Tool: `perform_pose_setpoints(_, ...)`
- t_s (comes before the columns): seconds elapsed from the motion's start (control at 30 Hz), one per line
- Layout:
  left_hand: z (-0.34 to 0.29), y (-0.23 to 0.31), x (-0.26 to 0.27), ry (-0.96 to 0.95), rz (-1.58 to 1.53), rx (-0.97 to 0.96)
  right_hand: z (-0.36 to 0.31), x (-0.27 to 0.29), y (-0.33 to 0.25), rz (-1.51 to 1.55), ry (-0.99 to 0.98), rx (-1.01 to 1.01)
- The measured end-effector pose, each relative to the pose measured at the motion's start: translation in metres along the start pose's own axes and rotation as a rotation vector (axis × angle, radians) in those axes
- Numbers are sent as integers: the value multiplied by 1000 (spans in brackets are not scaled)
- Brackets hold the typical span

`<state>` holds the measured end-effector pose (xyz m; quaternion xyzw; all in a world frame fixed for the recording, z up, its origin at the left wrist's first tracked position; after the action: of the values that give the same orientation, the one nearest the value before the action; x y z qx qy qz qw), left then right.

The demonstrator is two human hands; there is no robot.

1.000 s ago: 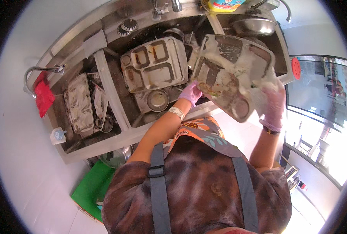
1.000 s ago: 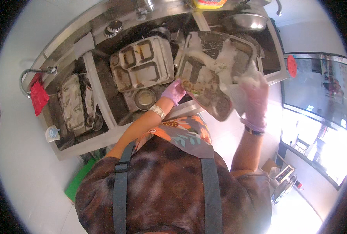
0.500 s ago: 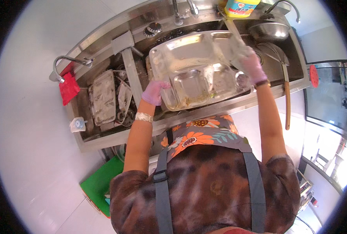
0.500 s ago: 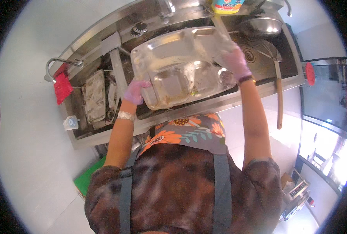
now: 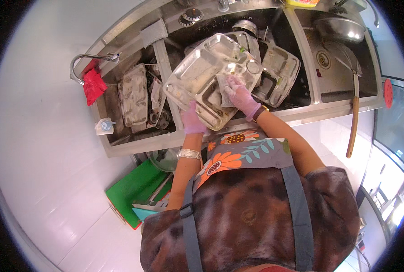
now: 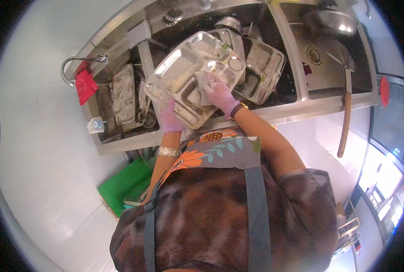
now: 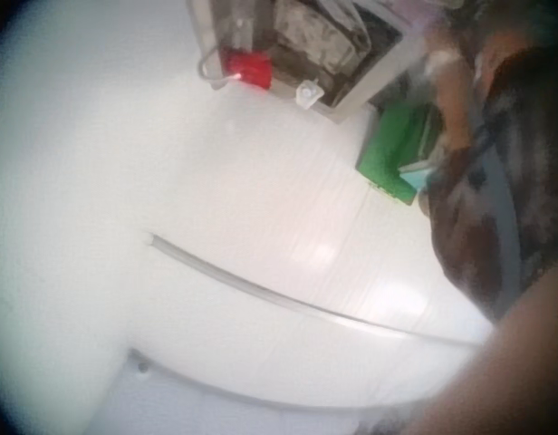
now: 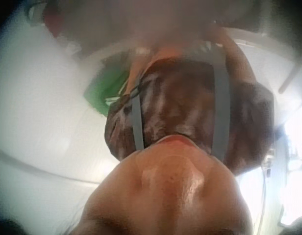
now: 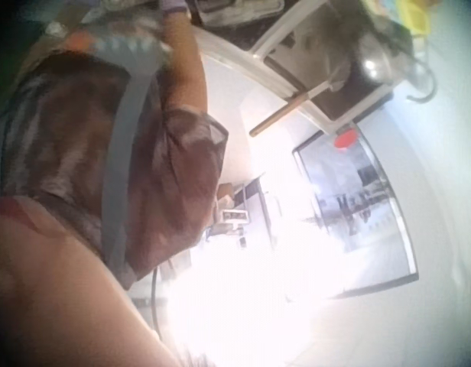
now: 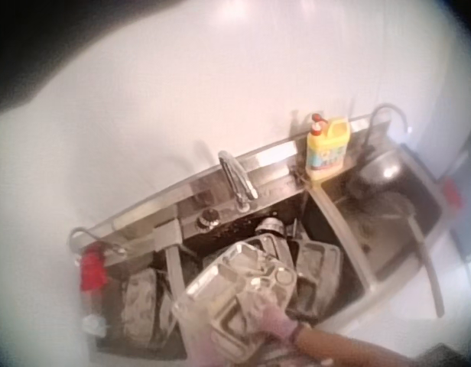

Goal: The person washes several metal trays and a small bowl by hand in a sink using a sponge. They scrub the front and back of each item before placing them back into the basin.

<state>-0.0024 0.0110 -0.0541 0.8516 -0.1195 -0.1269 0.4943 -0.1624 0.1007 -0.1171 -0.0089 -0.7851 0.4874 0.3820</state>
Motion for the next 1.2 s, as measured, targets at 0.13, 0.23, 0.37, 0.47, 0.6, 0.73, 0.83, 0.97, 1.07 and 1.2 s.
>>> perform_pose_setpoints(0.13,-5,-4,-7,212,-237,45,20,2,17,-163,-87,153)
perform_pose_setpoints(0.23,-8,-16,-1,260,-312,1,41,18,21,-497,101,258)
perform_pose_setpoints(0.37,-16,-8,-7,376,-323,44,42,3,20,31,13,-124)
perform_pose_setpoints(0.47,-16,-1,-12,397,-258,36,18,-22,12,-382,50,507)
perform_pose_setpoints(0.6,-11,-32,28,103,725,-442,34,-17,18,-504,62,244)
perform_pose_setpoints(0.73,-22,8,-16,353,-211,-42,42,18,7,-483,-126,263)
perform_pose_setpoints(0.83,-26,26,-42,485,-219,-36,15,-10,-15,-715,-77,395)
perform_pose_setpoints(0.97,-23,25,-43,593,-132,-64,-30,28,-73,-628,-199,469)
perform_pose_setpoints(1.07,-15,25,-35,481,-171,-106,-42,2,-45,-113,-192,471)
perform_pose_setpoints(1.2,-18,26,-49,406,-140,-175,-31,30,-20,-322,-319,391)
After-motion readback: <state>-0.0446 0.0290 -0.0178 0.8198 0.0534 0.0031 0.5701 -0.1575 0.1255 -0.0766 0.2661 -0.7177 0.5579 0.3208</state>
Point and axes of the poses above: each hand's wrist, its own z-axis towards the middle knuckle, its own x-axis out of the back of the hand, y = z × x, the point moved 1 cm from there along z, towards the middle knuckle, and after that the axes turned 9 degrees about -x, right-handed, at the moved point
